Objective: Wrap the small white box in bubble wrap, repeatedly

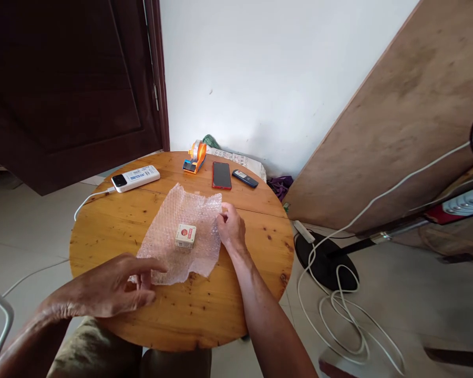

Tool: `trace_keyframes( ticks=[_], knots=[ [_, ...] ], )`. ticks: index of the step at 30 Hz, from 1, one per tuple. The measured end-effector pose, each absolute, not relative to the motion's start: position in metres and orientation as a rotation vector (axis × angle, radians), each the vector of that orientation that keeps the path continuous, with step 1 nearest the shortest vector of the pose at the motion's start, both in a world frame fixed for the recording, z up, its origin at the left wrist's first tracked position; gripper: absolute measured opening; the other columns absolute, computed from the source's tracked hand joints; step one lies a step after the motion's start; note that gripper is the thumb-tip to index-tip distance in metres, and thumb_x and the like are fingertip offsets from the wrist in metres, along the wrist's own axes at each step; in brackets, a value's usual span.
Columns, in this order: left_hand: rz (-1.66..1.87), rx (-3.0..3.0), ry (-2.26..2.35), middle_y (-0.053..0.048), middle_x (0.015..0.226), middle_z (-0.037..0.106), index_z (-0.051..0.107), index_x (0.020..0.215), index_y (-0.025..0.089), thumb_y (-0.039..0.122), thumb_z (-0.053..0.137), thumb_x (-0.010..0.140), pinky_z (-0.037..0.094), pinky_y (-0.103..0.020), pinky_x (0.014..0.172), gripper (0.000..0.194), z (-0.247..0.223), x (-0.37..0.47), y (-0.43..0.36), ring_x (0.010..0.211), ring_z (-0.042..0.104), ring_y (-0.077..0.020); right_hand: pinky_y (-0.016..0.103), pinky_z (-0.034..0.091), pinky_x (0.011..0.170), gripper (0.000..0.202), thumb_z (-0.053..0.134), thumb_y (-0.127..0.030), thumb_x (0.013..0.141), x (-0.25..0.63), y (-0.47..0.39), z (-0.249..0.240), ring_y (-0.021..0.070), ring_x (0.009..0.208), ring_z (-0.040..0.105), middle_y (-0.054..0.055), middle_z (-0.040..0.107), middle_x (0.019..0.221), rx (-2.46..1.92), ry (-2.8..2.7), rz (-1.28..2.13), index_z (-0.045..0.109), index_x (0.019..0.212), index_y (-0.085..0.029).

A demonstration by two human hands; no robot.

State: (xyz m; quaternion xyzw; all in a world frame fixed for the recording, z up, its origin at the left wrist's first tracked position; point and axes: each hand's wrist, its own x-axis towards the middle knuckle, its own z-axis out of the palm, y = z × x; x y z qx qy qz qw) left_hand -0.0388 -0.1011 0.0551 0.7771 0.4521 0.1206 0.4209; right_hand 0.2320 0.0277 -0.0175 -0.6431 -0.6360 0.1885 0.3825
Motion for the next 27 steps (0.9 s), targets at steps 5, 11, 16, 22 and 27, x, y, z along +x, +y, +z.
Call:
trace_keyframes(
  ticks=[5, 11, 16, 22, 27],
  knots=[
    [0.783, 2.001, 1.416, -0.003, 0.088, 0.072, 0.066, 0.111, 0.022, 0.033, 0.049, 0.092, 0.053, -0.028, 0.068, 0.028, 0.035, -0.019, -0.084, 0.074, 0.066, -0.0155, 0.038, 0.048, 0.082, 0.044, 0.052, -0.021, 0.076, 0.233, 0.022, -0.013, 0.0247, 0.09, 0.065, 0.01, 0.069, 0.111, -1.724, -1.714, 0.14, 0.061, 0.119, -0.018],
    [0.901, 2.245, 1.513, -0.02, 0.142, 0.053, 0.036, 0.145, 0.014, 0.035, 0.072, 0.072, 0.043, -0.052, 0.108, 0.084, -0.01, 0.005, -0.067, 0.133, 0.049, -0.0349, 0.04, 0.047, 0.095, 0.028, 0.058, -0.028, 0.084, 0.226, 0.0, 0.01, 0.0251, 0.104, 0.062, 0.008, 0.069, 0.109, -1.268, -1.938, 0.266, 0.064, 0.11, -0.021],
    [0.706, 2.344, 1.53, -0.027, 0.148, 0.043, 0.017, 0.153, 0.008, 0.051, 0.08, 0.063, 0.035, -0.057, 0.113, 0.117, -0.032, 0.01, -0.074, 0.139, 0.04, -0.0402, 0.042, 0.043, 0.104, 0.062, 0.074, -0.027, 0.076, 0.209, -0.016, 0.014, 0.0269, 0.122, 0.056, 0.012, 0.06, 0.133, -1.044, -2.324, 0.602, 0.052, 0.133, -0.018],
    [0.668, 2.445, 1.542, -0.026, 0.152, 0.039, 0.019, 0.152, 0.006, 0.066, 0.073, 0.066, 0.029, -0.057, 0.116, 0.118, -0.04, 0.009, -0.075, 0.142, 0.034, -0.0411, 0.04, 0.048, 0.094, 0.043, 0.069, -0.022, 0.076, 0.225, -0.013, 0.025, 0.025, 0.104, 0.065, 0.008, 0.071, 0.115, -1.253, -2.222, 0.468, 0.062, 0.118, -0.02],
    [0.621, 2.464, 1.533, -0.024, 0.153, 0.038, 0.025, 0.151, 0.008, 0.072, 0.064, 0.07, 0.024, -0.057, 0.118, 0.111, -0.039, 0.009, -0.075, 0.144, 0.031, -0.039, 0.039, 0.051, 0.085, 0.045, 0.062, -0.03, 0.08, 0.281, -0.01, 0.039, 0.0264, 0.099, 0.067, 0.009, 0.071, 0.115, -1.622, -2.002, 0.345, 0.06, 0.125, -0.022]
  ],
)
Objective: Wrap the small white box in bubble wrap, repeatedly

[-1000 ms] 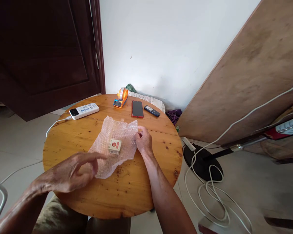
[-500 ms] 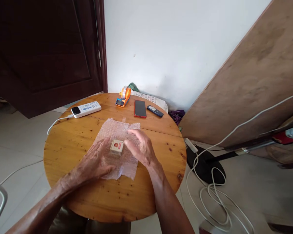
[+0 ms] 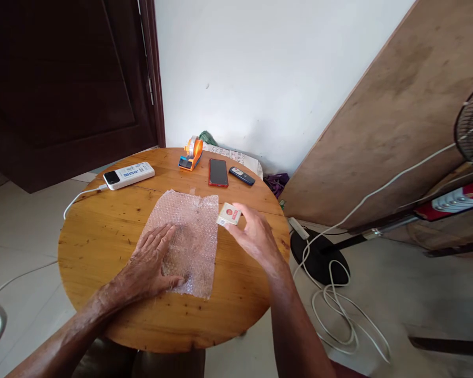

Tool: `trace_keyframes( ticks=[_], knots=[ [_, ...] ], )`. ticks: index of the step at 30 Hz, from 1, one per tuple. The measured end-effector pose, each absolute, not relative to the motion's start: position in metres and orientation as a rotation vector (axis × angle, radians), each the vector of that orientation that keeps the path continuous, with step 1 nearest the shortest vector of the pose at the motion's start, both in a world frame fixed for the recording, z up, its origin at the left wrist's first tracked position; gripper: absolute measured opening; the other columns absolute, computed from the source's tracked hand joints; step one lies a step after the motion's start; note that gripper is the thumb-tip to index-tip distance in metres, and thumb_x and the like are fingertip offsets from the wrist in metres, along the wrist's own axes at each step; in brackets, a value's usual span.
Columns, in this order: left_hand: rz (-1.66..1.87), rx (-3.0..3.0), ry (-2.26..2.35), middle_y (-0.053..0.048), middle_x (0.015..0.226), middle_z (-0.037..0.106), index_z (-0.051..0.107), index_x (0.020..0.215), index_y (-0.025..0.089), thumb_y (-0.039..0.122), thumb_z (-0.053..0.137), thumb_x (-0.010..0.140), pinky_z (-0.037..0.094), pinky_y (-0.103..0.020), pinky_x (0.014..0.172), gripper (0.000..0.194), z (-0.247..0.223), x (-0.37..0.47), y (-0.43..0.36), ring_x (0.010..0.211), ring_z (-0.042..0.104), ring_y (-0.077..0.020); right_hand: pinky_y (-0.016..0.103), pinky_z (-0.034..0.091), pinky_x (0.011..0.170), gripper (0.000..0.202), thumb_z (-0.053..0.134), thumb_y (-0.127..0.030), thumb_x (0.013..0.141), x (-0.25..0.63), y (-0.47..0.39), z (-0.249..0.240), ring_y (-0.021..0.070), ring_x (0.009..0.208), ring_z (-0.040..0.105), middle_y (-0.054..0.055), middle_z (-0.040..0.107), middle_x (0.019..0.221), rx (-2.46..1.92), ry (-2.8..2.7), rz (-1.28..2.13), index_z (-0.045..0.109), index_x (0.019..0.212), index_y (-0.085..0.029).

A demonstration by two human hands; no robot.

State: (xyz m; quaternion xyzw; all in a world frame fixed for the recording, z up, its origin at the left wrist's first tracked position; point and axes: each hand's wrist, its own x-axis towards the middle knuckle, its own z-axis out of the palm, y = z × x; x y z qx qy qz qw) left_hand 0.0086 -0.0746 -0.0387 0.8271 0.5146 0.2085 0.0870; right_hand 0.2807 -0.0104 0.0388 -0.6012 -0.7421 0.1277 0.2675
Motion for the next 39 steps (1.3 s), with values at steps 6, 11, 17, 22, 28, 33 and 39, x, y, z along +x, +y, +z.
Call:
trace_keyframes(
  ticks=[6, 11, 17, 22, 28, 33, 39],
  knots=[
    [0.542, 2.434, 1.542, -0.023, 0.156, 0.034, 0.028, 0.151, 0.009, 0.07, 0.064, 0.07, 0.022, -0.056, 0.119, 0.108, -0.036, 0.011, -0.075, 0.146, 0.027, -0.0384, 0.052, 0.045, 0.099, 0.056, 0.06, -0.031, 0.079, 0.311, -0.019, 0.017, 0.0353, 0.119, 0.058, 0.016, 0.06, 0.132, -1.838, -1.978, 0.076, 0.054, 0.132, -0.017],
    [0.411, 2.412, 1.58, -0.024, 0.157, 0.032, 0.031, 0.149, 0.007, 0.064, 0.066, 0.07, 0.021, -0.056, 0.119, 0.103, -0.027, 0.013, -0.074, 0.147, 0.026, -0.0385, 0.045, 0.045, 0.102, 0.032, 0.053, -0.032, 0.089, 0.273, -0.03, 0.034, 0.0273, 0.119, 0.058, 0.01, 0.062, 0.129, -1.42, -1.981, 0.013, 0.062, 0.118, -0.023],
    [0.405, 2.442, 1.572, -0.024, 0.155, 0.036, 0.034, 0.147, 0.009, 0.062, 0.065, 0.07, 0.022, -0.057, 0.118, 0.099, -0.021, 0.015, -0.074, 0.145, 0.029, -0.0395, 0.041, 0.048, 0.097, 0.028, 0.055, -0.02, 0.084, 0.233, 0.005, 0.038, 0.0264, 0.115, 0.059, 0.011, 0.062, 0.125, -1.502, -2.132, 0.171, 0.064, 0.11, -0.019],
    [0.465, 2.433, 1.567, -0.024, 0.152, 0.039, 0.034, 0.145, 0.012, 0.052, 0.069, 0.067, 0.024, -0.059, 0.116, 0.095, -0.018, 0.01, -0.067, 0.143, 0.031, -0.0409, 0.04, 0.047, 0.093, 0.049, 0.052, -0.028, 0.089, 0.221, 0.038, 0.033, 0.0301, 0.112, 0.061, 0.015, 0.065, 0.122, -1.856, -2.099, 0.166, 0.05, 0.135, -0.015],
    [0.49, 2.421, 1.539, -0.019, 0.147, 0.044, 0.041, 0.14, 0.019, 0.045, 0.07, 0.068, 0.028, -0.062, 0.113, 0.082, -0.007, 0.004, -0.064, 0.139, 0.035, -0.0405, 0.034, 0.048, 0.08, 0.054, 0.049, -0.02, 0.087, 0.209, 0.053, 0.033, 0.0272, 0.096, 0.067, 0.009, 0.074, 0.103, -1.964, -2.097, 0.193, 0.046, 0.141, -0.018],
    [0.412, 2.456, 1.591, -0.016, 0.148, 0.044, 0.05, 0.133, 0.021, 0.04, 0.067, 0.075, 0.028, -0.062, 0.113, 0.063, -0.001, 0.003, -0.07, 0.139, 0.036, -0.0391, 0.036, 0.048, 0.083, 0.058, 0.046, -0.019, 0.089, 0.207, 0.05, 0.02, 0.0284, 0.101, 0.067, 0.009, 0.073, 0.111, -1.976, -2.093, 0.175, 0.039, 0.147, -0.019],
    [0.421, 2.513, 1.525, -0.017, 0.145, 0.048, 0.054, 0.127, 0.019, 0.027, 0.058, 0.085, 0.033, -0.057, 0.113, 0.043, 0.019, 0.019, -0.055, 0.139, 0.039, -0.0351, 0.037, 0.048, 0.087, 0.059, 0.046, -0.02, 0.09, 0.206, 0.044, 0.013, 0.0289, 0.102, 0.067, 0.012, 0.073, 0.111, -1.981, -2.155, 0.067, 0.039, 0.148, -0.017]
  ],
)
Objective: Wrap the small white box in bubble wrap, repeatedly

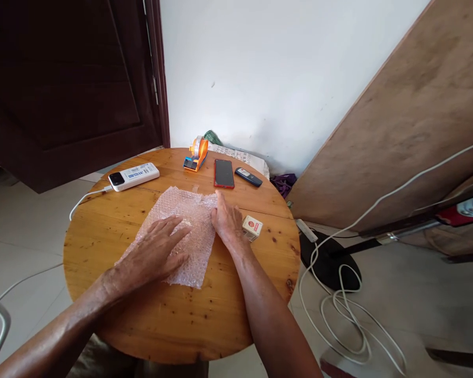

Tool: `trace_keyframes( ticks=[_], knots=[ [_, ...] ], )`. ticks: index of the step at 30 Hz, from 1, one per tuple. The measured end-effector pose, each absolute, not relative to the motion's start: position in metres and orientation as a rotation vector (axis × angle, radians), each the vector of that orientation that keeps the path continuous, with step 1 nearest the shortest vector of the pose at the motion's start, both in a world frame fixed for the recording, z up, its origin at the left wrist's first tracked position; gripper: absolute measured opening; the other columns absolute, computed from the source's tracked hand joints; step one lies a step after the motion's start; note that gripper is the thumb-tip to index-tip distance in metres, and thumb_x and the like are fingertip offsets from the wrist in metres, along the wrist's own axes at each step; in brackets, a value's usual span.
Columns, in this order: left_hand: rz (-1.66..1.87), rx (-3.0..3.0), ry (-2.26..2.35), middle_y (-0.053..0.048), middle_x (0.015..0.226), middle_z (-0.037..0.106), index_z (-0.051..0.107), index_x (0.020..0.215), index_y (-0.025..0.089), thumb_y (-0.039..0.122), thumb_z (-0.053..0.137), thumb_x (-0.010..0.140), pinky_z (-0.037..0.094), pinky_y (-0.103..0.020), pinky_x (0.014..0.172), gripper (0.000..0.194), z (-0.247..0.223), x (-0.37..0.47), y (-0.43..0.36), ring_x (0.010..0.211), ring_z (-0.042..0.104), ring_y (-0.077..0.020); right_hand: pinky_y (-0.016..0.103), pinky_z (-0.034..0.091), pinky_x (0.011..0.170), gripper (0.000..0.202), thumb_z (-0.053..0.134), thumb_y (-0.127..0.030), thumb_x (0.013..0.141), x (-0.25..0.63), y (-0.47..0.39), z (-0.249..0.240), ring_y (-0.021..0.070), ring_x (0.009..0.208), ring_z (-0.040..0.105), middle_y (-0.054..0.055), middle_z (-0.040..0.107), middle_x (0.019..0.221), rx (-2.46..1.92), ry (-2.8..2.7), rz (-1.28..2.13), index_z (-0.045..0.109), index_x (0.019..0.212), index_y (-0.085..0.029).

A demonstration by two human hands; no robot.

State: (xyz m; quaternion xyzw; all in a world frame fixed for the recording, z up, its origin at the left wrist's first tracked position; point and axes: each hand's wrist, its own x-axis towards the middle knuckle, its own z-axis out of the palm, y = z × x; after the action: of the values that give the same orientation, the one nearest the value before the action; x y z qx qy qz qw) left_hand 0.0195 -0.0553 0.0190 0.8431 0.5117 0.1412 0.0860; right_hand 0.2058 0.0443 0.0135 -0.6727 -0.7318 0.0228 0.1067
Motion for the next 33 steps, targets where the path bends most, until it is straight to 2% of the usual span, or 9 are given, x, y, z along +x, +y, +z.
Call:
trace_keyframes(
  ticks=[3, 6, 12, 17, 21, 25, 29, 33],
  knots=[
    [0.304, 2.536, 1.388, -0.015, 0.145, 0.048, 0.056, 0.124, 0.021, 0.033, 0.062, 0.086, 0.03, -0.061, 0.113, 0.041, 0.024, 0.029, -0.049, 0.141, 0.036, -0.0362, 0.039, 0.048, 0.088, 0.058, 0.046, -0.019, 0.09, 0.208, 0.043, 0.013, 0.0298, 0.101, 0.067, 0.013, 0.073, 0.11, -1.966, -2.16, 0.044, 0.041, 0.147, -0.017],
    [0.245, 2.546, 1.297, -0.016, 0.149, 0.044, 0.055, 0.129, 0.021, 0.039, 0.065, 0.083, 0.024, -0.063, 0.116, 0.05, 0.018, 0.032, -0.047, 0.144, 0.031, -0.0377, 0.04, 0.049, 0.087, 0.057, 0.045, -0.018, 0.09, 0.21, 0.043, 0.009, 0.0309, 0.101, 0.066, 0.015, 0.072, 0.111, -1.938, -2.169, 0.028, 0.042, 0.147, -0.017],
    [0.416, 2.506, 1.302, -0.017, 0.154, 0.036, 0.054, 0.134, 0.022, 0.055, 0.067, 0.078, 0.018, -0.065, 0.116, 0.066, -0.007, 0.035, -0.047, 0.144, 0.028, -0.0412, 0.04, 0.048, 0.09, 0.061, 0.045, -0.011, 0.088, 0.208, 0.04, 0.005, 0.0299, 0.108, 0.061, 0.016, 0.066, 0.118, -1.81, -2.224, -0.003, 0.038, 0.148, -0.016],
    [0.425, 2.497, 1.327, -0.018, 0.156, 0.031, 0.048, 0.142, 0.024, 0.064, 0.068, 0.074, 0.015, -0.068, 0.115, 0.081, -0.011, 0.039, -0.047, 0.145, 0.023, -0.0441, 0.044, 0.045, 0.1, 0.053, 0.052, -0.016, 0.088, 0.215, 0.035, 0.024, 0.0325, 0.118, 0.056, 0.02, 0.059, 0.129, -1.76, -2.18, 0.022, 0.045, 0.141, -0.009],
    [0.411, 2.519, 1.287, -0.016, 0.155, 0.033, 0.051, 0.14, 0.028, 0.067, 0.066, 0.075, 0.013, -0.069, 0.114, 0.077, -0.01, 0.037, -0.048, 0.145, 0.022, -0.0451, 0.046, 0.044, 0.101, 0.042, 0.059, -0.025, 0.086, 0.237, 0.026, 0.047, 0.0312, 0.119, 0.056, 0.013, 0.061, 0.129, -1.655, -2.218, 0.127, 0.057, 0.128, -0.019],
    [0.413, 2.52, 1.288, -0.015, 0.155, 0.033, 0.051, 0.14, 0.028, 0.063, 0.069, 0.074, 0.012, -0.07, 0.114, 0.076, -0.011, 0.036, -0.048, 0.146, 0.02, -0.0452, 0.046, 0.042, 0.101, 0.055, 0.067, -0.03, 0.079, 0.268, 0.014, 0.057, 0.0334, 0.123, 0.053, 0.011, 0.059, 0.133, -1.704, -2.319, 0.098, 0.055, 0.132, -0.023],
    [0.406, 2.52, 1.282, -0.017, 0.153, 0.035, 0.053, 0.139, 0.026, 0.061, 0.072, 0.072, 0.013, -0.071, 0.114, 0.078, -0.009, 0.037, -0.048, 0.144, 0.023, -0.0473, 0.043, 0.045, 0.091, 0.066, 0.071, -0.029, 0.072, 0.3, 0.007, 0.043, 0.0357, 0.116, 0.058, 0.014, 0.063, 0.129, -2.019, -2.26, 0.085, 0.053, 0.135, -0.019],
    [0.402, 2.533, 1.293, -0.018, 0.15, 0.038, 0.054, 0.137, 0.025, 0.061, 0.072, 0.072, 0.015, -0.072, 0.113, 0.077, -0.006, 0.037, -0.047, 0.141, 0.027, -0.0478, 0.037, 0.049, 0.075, 0.046, 0.067, -0.028, 0.076, 0.31, 0.002, 0.034, 0.0298, 0.091, 0.067, 0.011, 0.072, 0.103, -2.126, -2.078, 0.265, 0.063, 0.12, -0.018]
  ],
)
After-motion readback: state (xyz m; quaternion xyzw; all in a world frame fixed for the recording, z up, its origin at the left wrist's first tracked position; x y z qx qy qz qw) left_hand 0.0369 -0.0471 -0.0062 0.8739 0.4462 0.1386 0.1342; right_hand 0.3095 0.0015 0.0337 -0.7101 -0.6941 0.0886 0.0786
